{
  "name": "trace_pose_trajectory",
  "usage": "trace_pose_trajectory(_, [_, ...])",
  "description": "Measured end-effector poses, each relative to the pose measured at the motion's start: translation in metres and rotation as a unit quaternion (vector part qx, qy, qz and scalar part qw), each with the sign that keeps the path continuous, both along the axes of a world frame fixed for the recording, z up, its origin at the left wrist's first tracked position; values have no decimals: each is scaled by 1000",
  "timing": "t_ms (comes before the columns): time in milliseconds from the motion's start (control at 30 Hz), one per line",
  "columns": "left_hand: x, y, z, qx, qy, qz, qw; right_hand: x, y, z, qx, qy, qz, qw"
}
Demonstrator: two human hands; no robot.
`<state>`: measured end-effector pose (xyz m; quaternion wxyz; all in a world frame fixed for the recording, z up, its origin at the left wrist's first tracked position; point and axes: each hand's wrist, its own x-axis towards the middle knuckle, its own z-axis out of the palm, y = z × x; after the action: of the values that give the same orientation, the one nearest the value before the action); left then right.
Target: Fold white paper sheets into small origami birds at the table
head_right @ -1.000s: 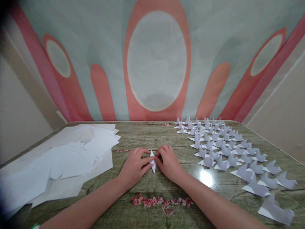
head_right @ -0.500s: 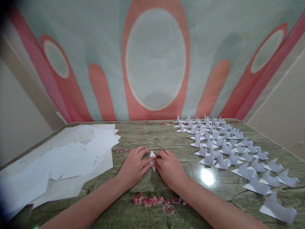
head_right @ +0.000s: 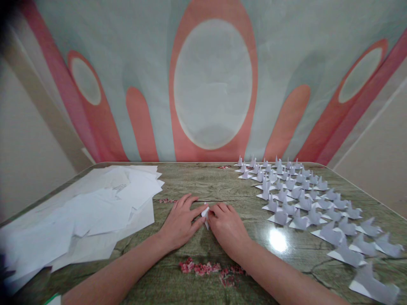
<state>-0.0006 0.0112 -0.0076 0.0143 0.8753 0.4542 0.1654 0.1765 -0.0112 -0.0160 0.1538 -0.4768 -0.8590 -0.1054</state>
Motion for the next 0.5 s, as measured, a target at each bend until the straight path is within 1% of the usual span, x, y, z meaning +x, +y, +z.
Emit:
trace_pose_trajectory(100, [0, 0, 1, 2, 11, 13, 1000, -1, -2, -2, 7, 6, 1, 1000])
trace_pose_trajectory(267, [-1, 1, 2, 10, 14, 17, 1000, -1, -5, 0, 3, -9, 3, 1000])
trace_pose_trajectory(400, [-2, 2, 1, 8, 1, 19, 1000, -2, -4, 1, 0, -16, 7, 1000])
trace_pose_trajectory(500, [-1, 1, 3, 4, -26, 9, 1000, -3, -3, 2, -4, -13, 6, 1000])
